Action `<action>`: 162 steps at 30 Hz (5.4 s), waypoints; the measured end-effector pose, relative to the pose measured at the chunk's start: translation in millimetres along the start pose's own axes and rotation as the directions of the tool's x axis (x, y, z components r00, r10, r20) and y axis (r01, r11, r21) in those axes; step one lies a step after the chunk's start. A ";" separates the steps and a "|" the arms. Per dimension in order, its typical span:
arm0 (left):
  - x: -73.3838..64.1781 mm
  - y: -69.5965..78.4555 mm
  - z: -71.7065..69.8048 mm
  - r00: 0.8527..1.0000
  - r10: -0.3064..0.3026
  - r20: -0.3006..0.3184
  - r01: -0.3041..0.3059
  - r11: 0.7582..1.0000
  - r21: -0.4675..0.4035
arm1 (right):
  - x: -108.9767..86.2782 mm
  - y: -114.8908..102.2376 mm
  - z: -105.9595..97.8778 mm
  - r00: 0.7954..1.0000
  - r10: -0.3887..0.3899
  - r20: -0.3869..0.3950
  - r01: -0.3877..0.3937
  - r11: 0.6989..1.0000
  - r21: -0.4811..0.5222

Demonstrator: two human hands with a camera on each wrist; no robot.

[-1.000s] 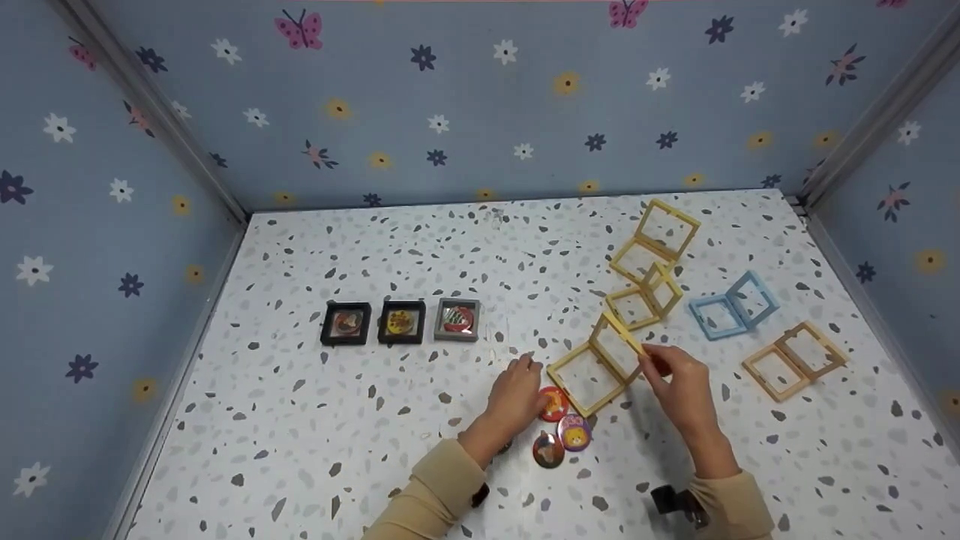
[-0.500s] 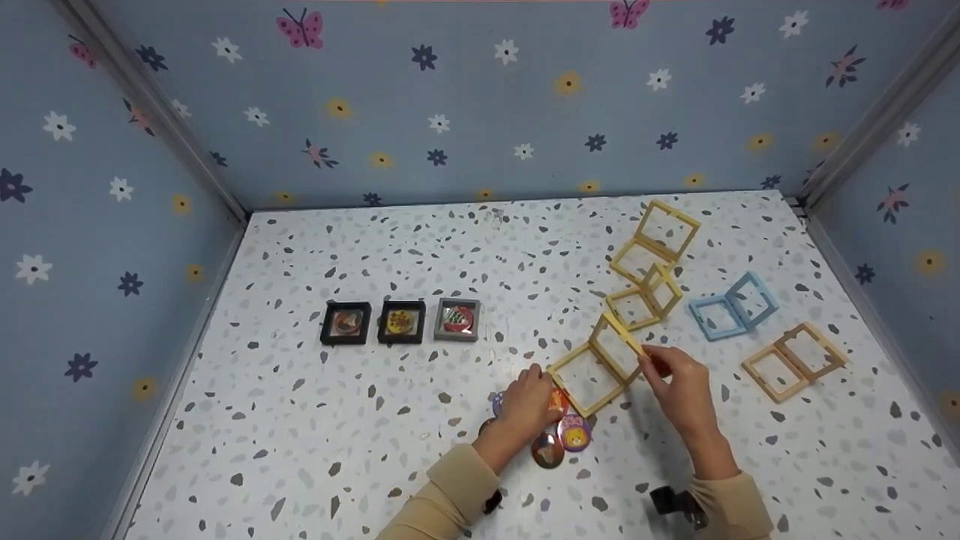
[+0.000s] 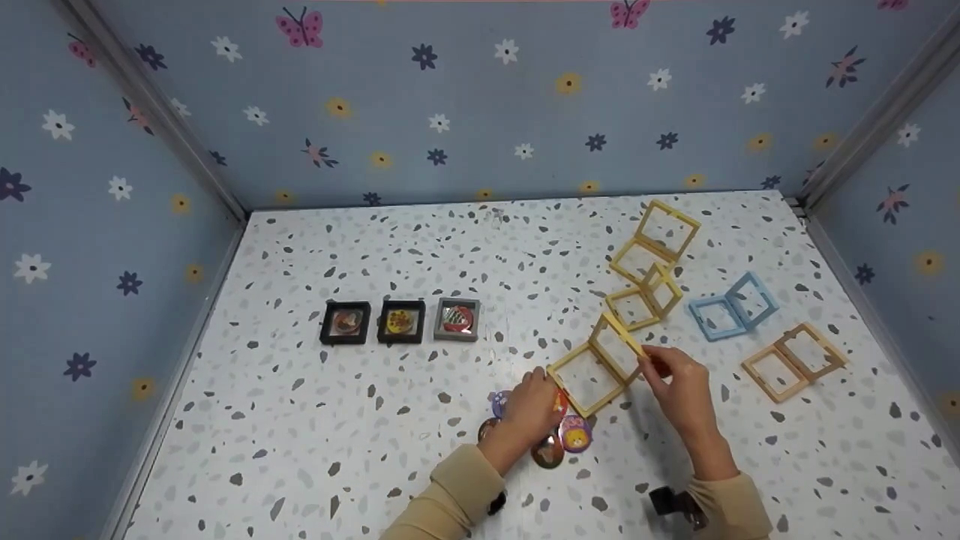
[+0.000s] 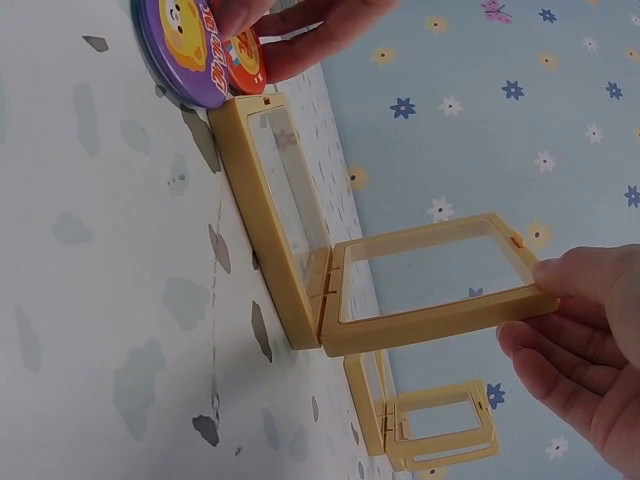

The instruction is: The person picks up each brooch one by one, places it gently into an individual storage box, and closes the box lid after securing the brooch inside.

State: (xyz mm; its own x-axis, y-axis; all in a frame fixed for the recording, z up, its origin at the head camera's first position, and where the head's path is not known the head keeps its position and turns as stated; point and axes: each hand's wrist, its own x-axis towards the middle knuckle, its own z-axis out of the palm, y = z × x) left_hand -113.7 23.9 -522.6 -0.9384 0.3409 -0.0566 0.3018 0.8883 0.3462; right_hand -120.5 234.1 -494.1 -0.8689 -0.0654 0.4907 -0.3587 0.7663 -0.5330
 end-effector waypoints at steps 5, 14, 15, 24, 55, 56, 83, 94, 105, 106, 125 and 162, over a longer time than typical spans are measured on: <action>-1.0 1.6 0.1 1.000 0.024 -0.011 -0.024 1.000 0.000 | 0.0 0.7 0.5 1.000 0.011 0.005 -0.011 1.000 0.005; 0.2 1.0 -3.7 0.998 0.061 -0.021 -0.061 0.998 0.003 | -0.5 0.5 0.7 1.000 0.006 -0.002 -0.006 1.000 0.012; 0.7 1.1 -4.9 0.998 0.060 -0.017 -0.060 0.998 0.000 | -0.6 0.7 0.8 1.000 0.005 -0.002 -0.005 1.000 0.011; 11.9 10.8 -9.9 0.996 0.069 -0.050 -0.070 0.997 -0.025 | -0.8 0.9 1.2 1.000 -0.001 -0.014 0.001 1.000 0.013; 54.7 37.6 -0.8 0.997 0.033 0.076 -0.033 0.999 -0.006 | -2.5 0.4 1.9 0.999 -0.028 -0.032 0.029 1.000 0.013; 54.9 37.7 -0.5 0.996 0.036 0.075 -0.036 0.999 0.000 | -2.6 0.5 2.0 0.999 -0.030 -0.034 0.031 0.999 0.012; 44.1 0.5 -15.5 0.995 0.087 0.055 -0.081 0.991 -0.106 | -3.1 -2.4 1.4 1.000 0.022 0.012 -0.023 1.000 0.014; 40.3 -14.9 -16.5 0.995 0.084 0.053 -0.079 0.993 -0.087 | -5.6 -5.9 3.4 0.999 0.030 0.035 -0.031 0.999 0.022; 42.5 -22.7 -8.6 0.994 0.108 -0.019 -0.110 0.990 -0.090 | -11.0 -13.9 8.3 0.999 -0.004 0.046 0.002 0.999 0.052; 42.7 -23.1 -7.9 0.993 0.113 -0.028 -0.115 0.989 -0.093 | -11.7 -14.8 9.4 0.999 -0.004 0.052 0.001 0.999 0.053; 45.7 -25.5 -5.5 0.992 0.119 -0.045 -0.124 0.985 -0.123 | -27.0 -27.5 31.4 0.983 -0.037 0.181 0.018 0.994 0.106; 46.7 -25.4 -4.8 0.998 0.065 0.000 -0.063 0.979 -0.194 | -28.1 -39.9 50.9 0.866 0.042 0.498 0.056 0.982 -0.181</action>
State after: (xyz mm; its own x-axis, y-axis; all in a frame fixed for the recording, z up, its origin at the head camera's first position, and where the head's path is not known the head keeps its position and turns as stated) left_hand -166.0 15.8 -529.5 -0.9169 0.3977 -0.0344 0.3222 0.7882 0.5244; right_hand -99.1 172.8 -521.7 -0.9376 -0.3426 0.0589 -0.3391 0.8643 -0.3714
